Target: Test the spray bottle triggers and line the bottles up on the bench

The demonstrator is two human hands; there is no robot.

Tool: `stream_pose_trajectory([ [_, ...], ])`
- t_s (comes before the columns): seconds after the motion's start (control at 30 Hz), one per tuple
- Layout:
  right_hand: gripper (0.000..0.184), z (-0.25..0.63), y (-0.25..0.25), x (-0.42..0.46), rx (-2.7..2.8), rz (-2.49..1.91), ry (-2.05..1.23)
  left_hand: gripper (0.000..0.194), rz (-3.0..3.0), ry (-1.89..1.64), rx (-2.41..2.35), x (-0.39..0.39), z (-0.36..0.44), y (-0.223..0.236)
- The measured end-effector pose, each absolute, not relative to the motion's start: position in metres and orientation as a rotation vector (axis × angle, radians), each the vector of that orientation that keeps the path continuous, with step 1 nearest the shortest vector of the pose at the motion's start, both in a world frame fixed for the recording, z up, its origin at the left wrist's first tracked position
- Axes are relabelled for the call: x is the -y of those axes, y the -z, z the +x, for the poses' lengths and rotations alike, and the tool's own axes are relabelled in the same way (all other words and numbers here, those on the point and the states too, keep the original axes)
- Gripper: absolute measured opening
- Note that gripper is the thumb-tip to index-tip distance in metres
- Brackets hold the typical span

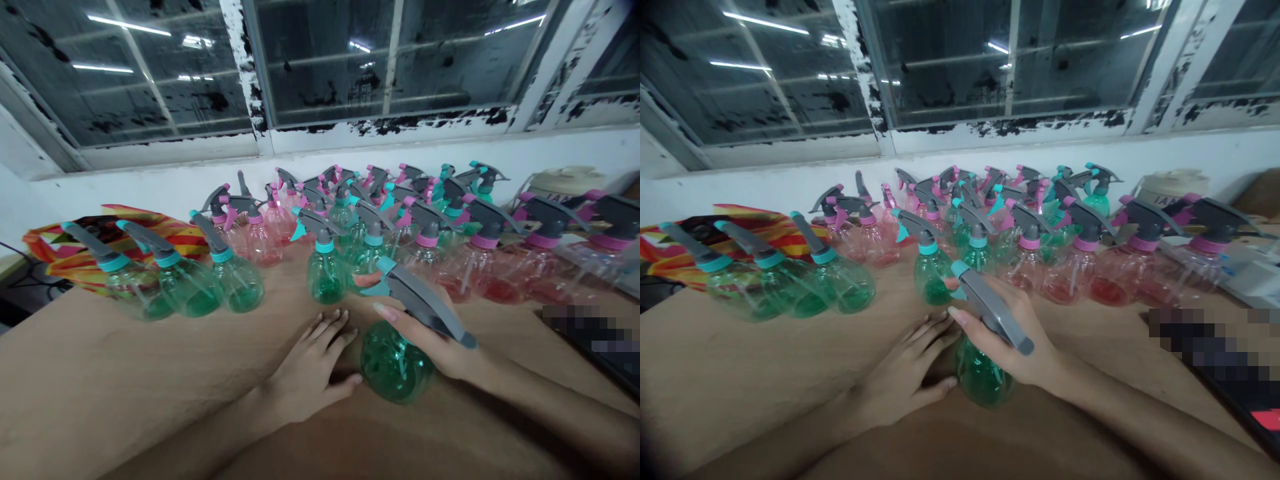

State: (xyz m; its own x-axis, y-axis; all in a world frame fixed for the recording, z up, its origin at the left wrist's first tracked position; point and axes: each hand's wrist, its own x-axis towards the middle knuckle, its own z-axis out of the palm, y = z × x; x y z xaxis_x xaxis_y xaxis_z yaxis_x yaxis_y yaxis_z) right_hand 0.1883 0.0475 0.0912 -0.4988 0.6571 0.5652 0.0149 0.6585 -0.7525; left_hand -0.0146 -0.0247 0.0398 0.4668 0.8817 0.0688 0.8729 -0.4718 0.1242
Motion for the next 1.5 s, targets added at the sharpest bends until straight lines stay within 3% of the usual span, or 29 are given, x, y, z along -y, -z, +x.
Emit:
stream_pose_trajectory([
  [0.63,0.012,0.1862,-0.0947,-0.0468,1.953,-0.607,-0.942,0.062,2.63,-0.185,-1.577,0.0255,-0.0136,-0.0419],
  [0.9,0.016,0.1896,-0.0886,-0.0486,1.972,-0.649,-0.819,0.061,2.627,-0.201,-1.567,0.0258,-0.0136,-0.0419],
  [1.5,0.021,0.19,-0.094,-0.0461,1.944,-0.597,-0.922,0.059,2.63,-0.216,-1.566,0.0253,-0.0145,-0.0409],
])
